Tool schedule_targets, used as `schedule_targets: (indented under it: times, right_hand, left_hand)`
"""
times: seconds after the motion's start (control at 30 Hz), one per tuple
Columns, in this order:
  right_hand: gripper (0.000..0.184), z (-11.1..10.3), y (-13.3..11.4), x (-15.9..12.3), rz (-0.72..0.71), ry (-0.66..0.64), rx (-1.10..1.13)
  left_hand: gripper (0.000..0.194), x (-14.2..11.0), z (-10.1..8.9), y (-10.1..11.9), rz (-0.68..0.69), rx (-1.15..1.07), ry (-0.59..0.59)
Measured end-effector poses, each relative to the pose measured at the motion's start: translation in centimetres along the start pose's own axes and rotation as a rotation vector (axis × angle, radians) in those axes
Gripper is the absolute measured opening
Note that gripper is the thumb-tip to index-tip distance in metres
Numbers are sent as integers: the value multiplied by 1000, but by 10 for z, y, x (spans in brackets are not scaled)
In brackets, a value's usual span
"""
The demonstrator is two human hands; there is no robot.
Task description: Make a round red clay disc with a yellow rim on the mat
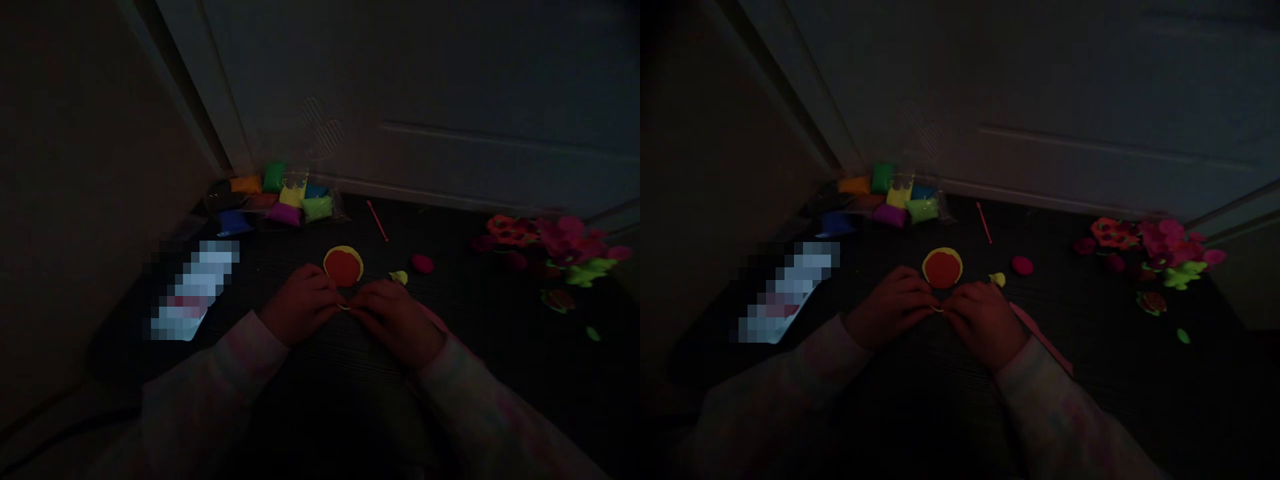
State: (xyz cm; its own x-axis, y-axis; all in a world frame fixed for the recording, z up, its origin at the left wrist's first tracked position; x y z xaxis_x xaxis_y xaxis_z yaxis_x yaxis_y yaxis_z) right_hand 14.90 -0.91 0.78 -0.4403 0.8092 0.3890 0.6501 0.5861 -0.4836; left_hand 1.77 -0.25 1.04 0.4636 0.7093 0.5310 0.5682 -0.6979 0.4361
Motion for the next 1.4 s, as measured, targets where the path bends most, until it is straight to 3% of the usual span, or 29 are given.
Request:
schedule_targets:
  times: [1.1,1.4]
  right_hand:
    - [14,-7,9,-5,-16,-8,1]
    - [14,-4,0,-4,-17,13,-32]
  left_hand:
    - [11,-2,-3,-7,-61,-25,-19]
    - [11,-2,-3,-6,-1,-11,-4]
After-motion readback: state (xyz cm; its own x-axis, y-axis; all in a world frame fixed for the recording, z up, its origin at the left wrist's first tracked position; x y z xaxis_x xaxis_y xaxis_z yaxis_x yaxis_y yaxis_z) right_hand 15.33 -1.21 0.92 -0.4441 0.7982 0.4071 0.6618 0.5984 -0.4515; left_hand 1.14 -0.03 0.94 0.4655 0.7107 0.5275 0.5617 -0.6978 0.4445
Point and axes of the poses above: each hand's wrist, its own x-axis towards the middle knuckle, its own z-axis out of the palm, y = z × x, the point moved 5 cm from there along x, towards the middle knuckle, and after that the axes turned 14 degrees about y, right-handed, at the moved point
